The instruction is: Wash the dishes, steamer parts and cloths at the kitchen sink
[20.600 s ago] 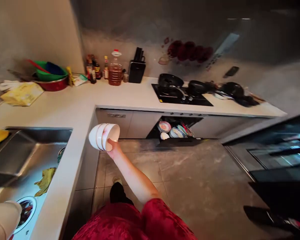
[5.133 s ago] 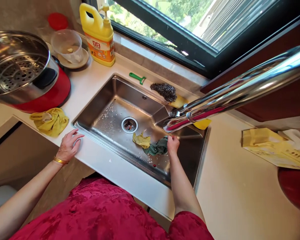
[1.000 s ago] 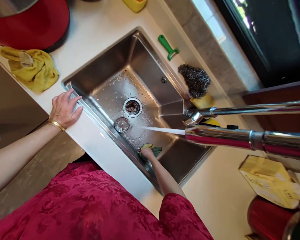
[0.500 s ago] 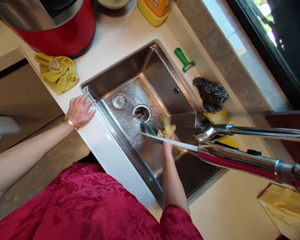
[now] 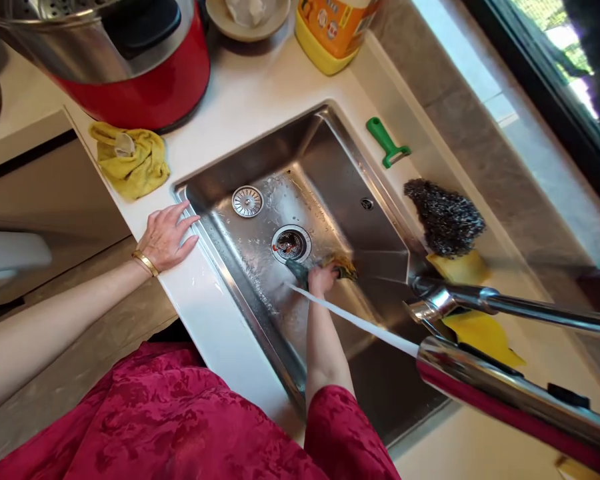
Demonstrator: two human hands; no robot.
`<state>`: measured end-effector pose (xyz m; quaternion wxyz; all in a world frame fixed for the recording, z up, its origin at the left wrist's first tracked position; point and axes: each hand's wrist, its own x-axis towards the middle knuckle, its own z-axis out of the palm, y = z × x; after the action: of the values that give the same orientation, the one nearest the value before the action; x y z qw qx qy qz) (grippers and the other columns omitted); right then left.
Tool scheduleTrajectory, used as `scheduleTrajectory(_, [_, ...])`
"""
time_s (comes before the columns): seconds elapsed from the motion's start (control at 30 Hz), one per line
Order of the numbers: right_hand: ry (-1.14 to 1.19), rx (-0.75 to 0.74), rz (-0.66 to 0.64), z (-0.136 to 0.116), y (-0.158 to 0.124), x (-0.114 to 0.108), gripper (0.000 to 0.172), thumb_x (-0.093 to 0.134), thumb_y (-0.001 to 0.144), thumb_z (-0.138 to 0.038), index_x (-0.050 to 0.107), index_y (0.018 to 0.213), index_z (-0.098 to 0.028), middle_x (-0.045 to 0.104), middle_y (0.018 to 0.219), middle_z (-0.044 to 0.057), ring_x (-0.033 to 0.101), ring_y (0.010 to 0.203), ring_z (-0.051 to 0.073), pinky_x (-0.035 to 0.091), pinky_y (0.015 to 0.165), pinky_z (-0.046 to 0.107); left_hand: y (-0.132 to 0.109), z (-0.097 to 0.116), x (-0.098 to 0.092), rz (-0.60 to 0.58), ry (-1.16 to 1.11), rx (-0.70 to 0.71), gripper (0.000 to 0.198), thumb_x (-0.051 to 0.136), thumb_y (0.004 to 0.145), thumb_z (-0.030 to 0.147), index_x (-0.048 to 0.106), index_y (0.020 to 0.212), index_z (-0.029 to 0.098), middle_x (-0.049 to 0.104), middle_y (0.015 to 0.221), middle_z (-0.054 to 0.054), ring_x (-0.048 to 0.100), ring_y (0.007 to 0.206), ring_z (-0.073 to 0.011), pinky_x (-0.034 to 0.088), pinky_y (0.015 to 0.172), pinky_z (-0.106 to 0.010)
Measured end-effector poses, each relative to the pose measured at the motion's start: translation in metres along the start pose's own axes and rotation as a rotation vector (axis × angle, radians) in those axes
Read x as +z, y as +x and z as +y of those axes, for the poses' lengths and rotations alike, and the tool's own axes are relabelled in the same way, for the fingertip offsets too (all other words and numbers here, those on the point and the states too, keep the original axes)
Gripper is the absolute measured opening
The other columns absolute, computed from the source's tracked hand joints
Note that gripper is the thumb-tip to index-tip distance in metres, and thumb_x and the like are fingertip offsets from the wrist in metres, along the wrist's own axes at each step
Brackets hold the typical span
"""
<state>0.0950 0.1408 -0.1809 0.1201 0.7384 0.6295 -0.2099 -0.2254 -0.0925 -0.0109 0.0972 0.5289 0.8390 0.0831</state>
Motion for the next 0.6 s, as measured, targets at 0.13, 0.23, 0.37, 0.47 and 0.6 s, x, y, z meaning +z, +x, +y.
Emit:
scheduleTrajectory(0.13, [0.173, -0.062, 0.074, -0.066, 0.034, -0.013, 0.062, 0.031, 0.087, -0.020, 0.016, 0.145, -0.003, 0.037, 0.128, 0.031, 0.057, 0.103, 0.034, 0.043, 0.084, 0.042, 0.002, 0.001, 0.001, 0.002, 0.013, 0.001, 0.047, 0.046, 0.082, 0.039, 0.055, 0.126, 0.025, 0.040, 0.144, -0.011, 0.037, 0.128, -0.0330, 0.025, 0.102, -0.050])
scheduleTrajectory(0.23, [0.188, -0.164, 0.057, -0.100, 0.043, -0.016, 0.061, 0.032, 0.087, -0.016, 0.017, 0.146, -0.009, 0.033, 0.135, 0.027, 0.053, 0.108, 0.032, 0.039, 0.088, 0.041, 0.003, 0.002, 0.001, -0.007, 0.020, 0.001, 0.047, 0.046, 0.083, 0.038, 0.055, 0.126, 0.024, 0.039, 0.145, -0.011, 0.037, 0.128, -0.0328, 0.025, 0.102, -0.050])
scheduleTrajectory(0.37, [0.173, -0.444, -0.062, -0.140, 0.019, 0.008, 0.063, 0.042, 0.083, -0.013, 0.031, 0.144, -0.023, 0.033, 0.143, 0.017, 0.051, 0.108, 0.031, 0.040, 0.090, 0.042, 0.004, 0.000, 0.000, -0.010, 0.042, 0.011, 0.046, 0.045, 0.084, 0.039, 0.056, 0.126, 0.023, 0.039, 0.145, -0.012, 0.037, 0.129, -0.0316, 0.025, 0.102, -0.048])
scheduleTrajectory(0.47, [0.125, -0.651, -0.233, -0.154, -0.013, 0.027, 0.065, 0.048, 0.077, -0.010, 0.043, 0.139, -0.030, 0.031, 0.148, 0.008, 0.051, 0.114, 0.030, 0.042, 0.093, 0.042, 0.004, -0.001, 0.000, -0.007, 0.032, 0.022, 0.047, 0.045, 0.083, 0.039, 0.055, 0.126, 0.023, 0.040, 0.144, -0.012, 0.036, 0.129, -0.0320, 0.025, 0.102, -0.049])
scheduleTrajectory(0.6, [0.155, -0.850, -0.411, -0.128, -0.041, 0.014, 0.056, 0.046, 0.074, -0.008, 0.057, 0.126, -0.025, 0.051, 0.136, 0.005, 0.050, 0.118, 0.025, 0.039, 0.101, 0.037, 0.004, -0.003, 0.000, -0.012, 0.009, 0.030, 0.047, 0.045, 0.083, 0.039, 0.055, 0.127, 0.023, 0.040, 0.144, -0.012, 0.037, 0.128, -0.0325, 0.024, 0.102, -0.050])
